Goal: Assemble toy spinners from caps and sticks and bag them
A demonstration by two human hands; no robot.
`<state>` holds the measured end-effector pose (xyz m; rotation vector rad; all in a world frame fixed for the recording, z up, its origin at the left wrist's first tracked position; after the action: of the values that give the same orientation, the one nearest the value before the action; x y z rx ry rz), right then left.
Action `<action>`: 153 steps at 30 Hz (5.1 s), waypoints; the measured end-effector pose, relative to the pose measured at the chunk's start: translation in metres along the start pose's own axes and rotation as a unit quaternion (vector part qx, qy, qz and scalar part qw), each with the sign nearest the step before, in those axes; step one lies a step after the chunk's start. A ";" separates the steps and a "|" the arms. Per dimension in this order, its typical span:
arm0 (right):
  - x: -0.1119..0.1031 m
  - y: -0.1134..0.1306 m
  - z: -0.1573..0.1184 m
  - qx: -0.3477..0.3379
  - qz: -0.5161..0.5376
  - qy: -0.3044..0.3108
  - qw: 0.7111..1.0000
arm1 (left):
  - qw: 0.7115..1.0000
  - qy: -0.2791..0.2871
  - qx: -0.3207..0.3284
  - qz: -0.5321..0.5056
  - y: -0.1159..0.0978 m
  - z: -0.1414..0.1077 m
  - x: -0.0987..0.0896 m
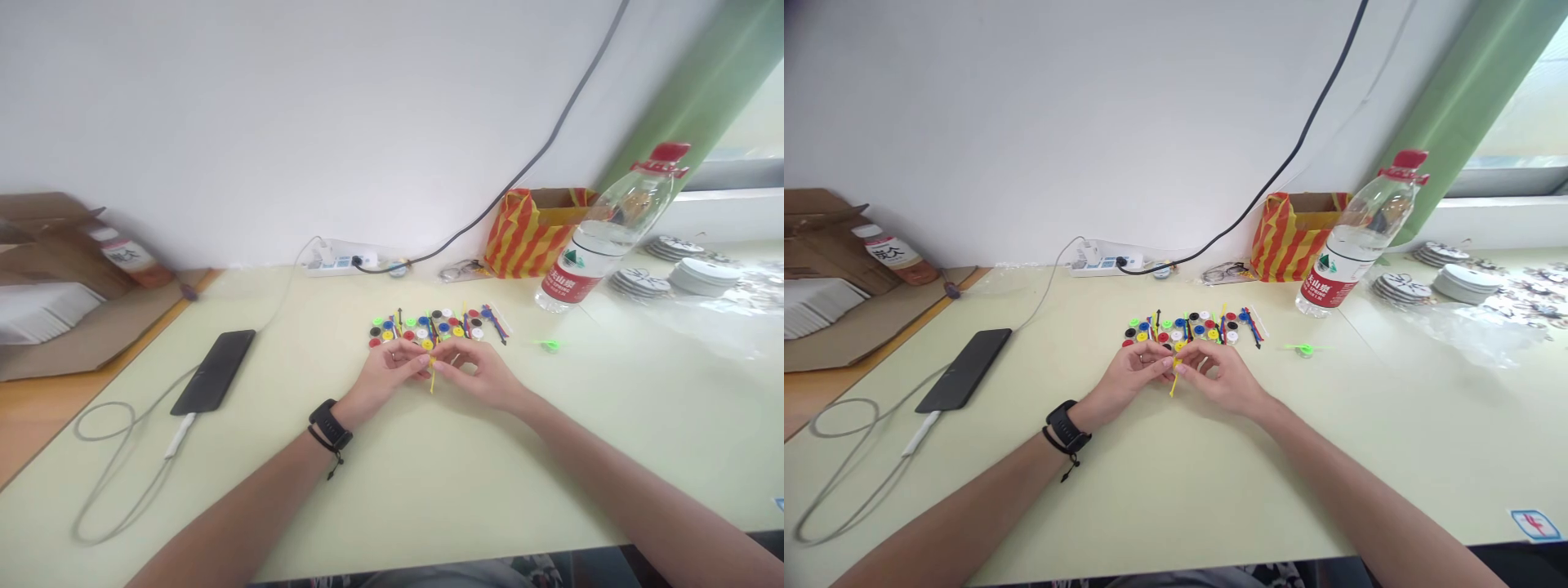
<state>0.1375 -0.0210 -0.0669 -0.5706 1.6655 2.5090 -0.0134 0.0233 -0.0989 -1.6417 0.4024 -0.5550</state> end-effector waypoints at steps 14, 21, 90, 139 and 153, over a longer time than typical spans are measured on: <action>-0.012 -0.020 0.006 0.040 0.124 -0.048 0.990 | 1.000 -0.002 -0.009 0.020 -0.004 -0.001 0.004; -0.089 -0.043 0.007 0.020 0.010 -0.206 0.978 | 1.000 0.011 -0.016 0.024 -0.003 -0.003 0.007; 0.004 -0.070 0.042 0.022 -0.554 0.052 0.831 | 0.809 -0.115 0.066 0.573 -0.009 0.027 -0.074; -0.073 -0.039 0.021 0.166 -0.497 0.017 0.852 | 0.802 -0.113 0.079 0.581 -0.005 0.027 -0.077; -0.050 -0.054 0.022 0.171 -0.407 0.053 0.896 | 0.797 -0.115 0.077 0.587 -0.006 0.027 -0.076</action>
<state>0.1925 0.0276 -0.0899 -1.0898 1.4173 1.5771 -0.0608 0.0884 -0.1052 -0.9898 1.0399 0.5422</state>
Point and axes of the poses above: each hand's wrist, its own z-axis towards the middle knuckle, its own x-axis out of the palm, y = z × x, the point moved 7 cm from there along z, towards the middle knuckle, and after that the axes turned 5 degrees about -x, right-handed, at the moved point
